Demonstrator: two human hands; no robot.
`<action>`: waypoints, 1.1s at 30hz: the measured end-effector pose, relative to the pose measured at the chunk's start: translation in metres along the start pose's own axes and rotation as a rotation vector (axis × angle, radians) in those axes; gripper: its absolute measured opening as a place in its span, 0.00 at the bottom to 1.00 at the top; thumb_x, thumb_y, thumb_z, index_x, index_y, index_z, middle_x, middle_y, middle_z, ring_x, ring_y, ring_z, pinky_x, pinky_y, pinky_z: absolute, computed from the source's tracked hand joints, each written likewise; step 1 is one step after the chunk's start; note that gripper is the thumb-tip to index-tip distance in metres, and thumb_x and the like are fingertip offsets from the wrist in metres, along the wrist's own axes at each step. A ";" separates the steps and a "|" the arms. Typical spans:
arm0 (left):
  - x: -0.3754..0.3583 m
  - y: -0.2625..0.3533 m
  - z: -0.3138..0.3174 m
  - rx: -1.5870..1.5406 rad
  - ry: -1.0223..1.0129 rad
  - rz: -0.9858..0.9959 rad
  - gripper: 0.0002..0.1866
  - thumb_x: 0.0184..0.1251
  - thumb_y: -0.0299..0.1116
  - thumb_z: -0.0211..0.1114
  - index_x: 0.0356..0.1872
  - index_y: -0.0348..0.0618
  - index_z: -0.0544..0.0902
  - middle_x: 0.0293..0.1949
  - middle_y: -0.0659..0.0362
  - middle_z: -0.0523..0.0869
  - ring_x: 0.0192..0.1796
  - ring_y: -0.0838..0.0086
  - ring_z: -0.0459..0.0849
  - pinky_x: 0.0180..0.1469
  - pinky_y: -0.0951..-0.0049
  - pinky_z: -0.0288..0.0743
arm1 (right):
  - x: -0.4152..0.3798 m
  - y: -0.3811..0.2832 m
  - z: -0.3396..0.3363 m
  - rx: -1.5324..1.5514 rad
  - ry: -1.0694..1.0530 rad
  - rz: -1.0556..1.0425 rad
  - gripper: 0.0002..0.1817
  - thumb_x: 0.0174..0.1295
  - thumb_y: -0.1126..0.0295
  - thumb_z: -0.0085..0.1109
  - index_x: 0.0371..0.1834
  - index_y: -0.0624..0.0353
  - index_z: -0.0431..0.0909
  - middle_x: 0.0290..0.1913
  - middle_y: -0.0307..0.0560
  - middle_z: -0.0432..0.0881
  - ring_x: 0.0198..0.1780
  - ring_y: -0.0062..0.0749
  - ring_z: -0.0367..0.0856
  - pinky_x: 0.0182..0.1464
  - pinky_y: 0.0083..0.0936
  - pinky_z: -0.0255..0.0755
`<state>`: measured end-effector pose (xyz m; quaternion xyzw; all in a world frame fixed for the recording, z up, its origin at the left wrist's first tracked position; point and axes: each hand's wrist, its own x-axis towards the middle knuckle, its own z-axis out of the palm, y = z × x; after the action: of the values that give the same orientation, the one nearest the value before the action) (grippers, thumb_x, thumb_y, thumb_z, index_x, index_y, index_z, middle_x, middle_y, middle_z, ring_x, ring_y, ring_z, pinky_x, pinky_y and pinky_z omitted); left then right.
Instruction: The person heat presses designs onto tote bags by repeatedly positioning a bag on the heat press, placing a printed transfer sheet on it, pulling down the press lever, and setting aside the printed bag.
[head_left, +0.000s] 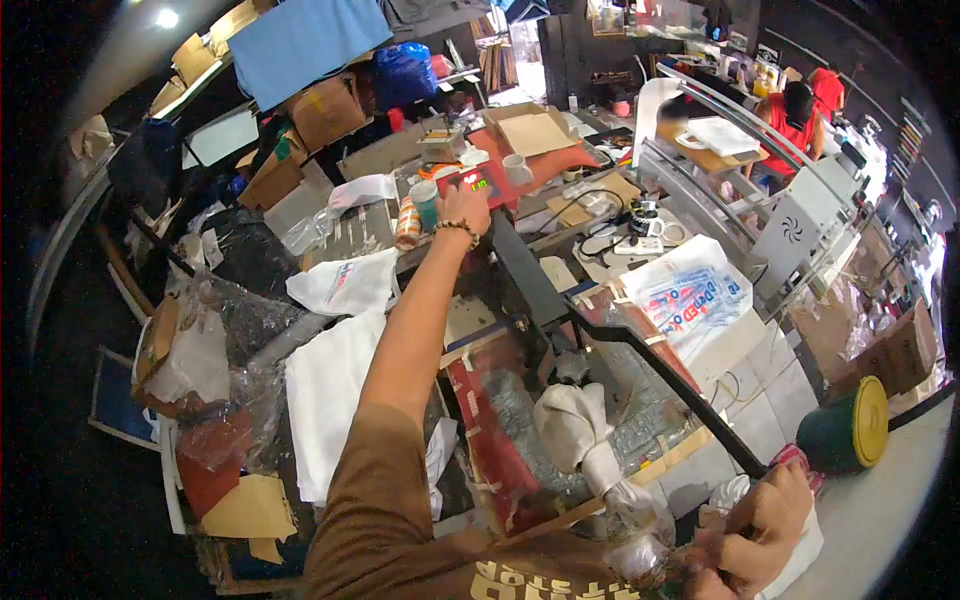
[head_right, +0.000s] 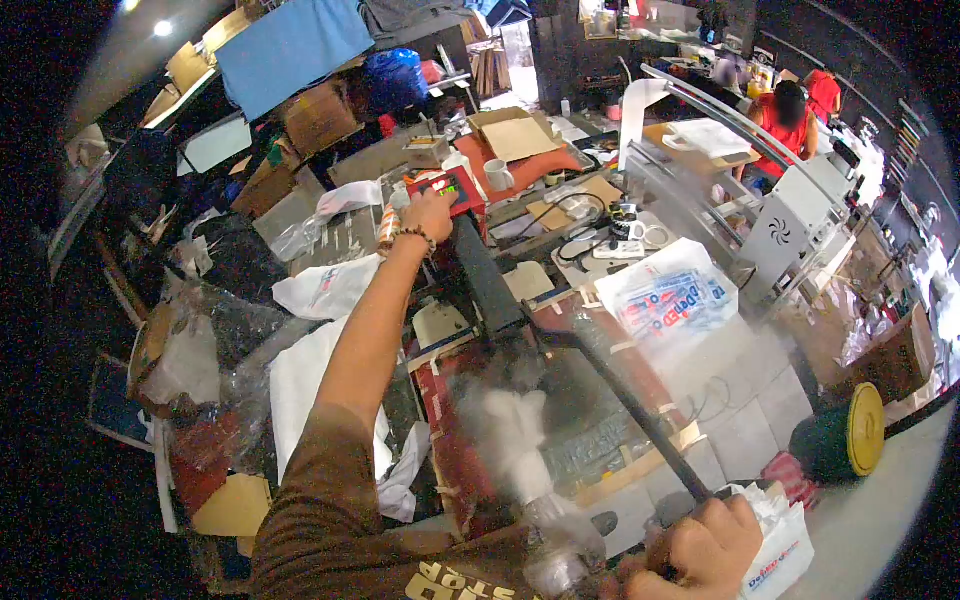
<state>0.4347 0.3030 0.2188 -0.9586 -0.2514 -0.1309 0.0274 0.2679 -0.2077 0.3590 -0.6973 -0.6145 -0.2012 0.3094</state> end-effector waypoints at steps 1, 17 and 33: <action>-0.002 0.004 0.005 -0.025 0.017 -0.010 0.19 0.68 0.34 0.56 0.59 0.61 0.81 0.58 0.49 0.77 0.63 0.51 0.73 0.61 0.44 0.71 | 0.000 0.000 -0.001 0.031 -0.025 0.029 0.10 0.44 0.64 0.62 0.16 0.52 0.69 0.20 0.42 0.58 0.19 0.34 0.58 0.23 0.32 0.46; -0.023 0.049 0.027 -0.106 0.309 -0.300 0.22 0.64 0.46 0.60 0.55 0.47 0.80 0.57 0.47 0.77 0.64 0.49 0.70 0.57 0.41 0.69 | 0.005 -0.007 -0.006 -0.024 -0.152 0.113 0.11 0.49 0.60 0.62 0.23 0.54 0.75 0.23 0.46 0.65 0.22 0.41 0.65 0.26 0.36 0.56; -0.024 0.049 0.020 -0.154 0.235 -0.308 0.26 0.63 0.47 0.60 0.61 0.48 0.79 0.59 0.44 0.76 0.65 0.44 0.68 0.62 0.38 0.67 | -0.018 0.002 0.011 -0.031 -0.306 0.179 0.18 0.47 0.50 0.69 0.17 0.51 0.77 0.16 0.38 0.70 0.19 0.33 0.71 0.24 0.31 0.56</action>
<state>0.4432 0.2508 0.1938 -0.8863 -0.3793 -0.2632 -0.0369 0.2657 -0.2135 0.3387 -0.7764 -0.5867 -0.0740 0.2180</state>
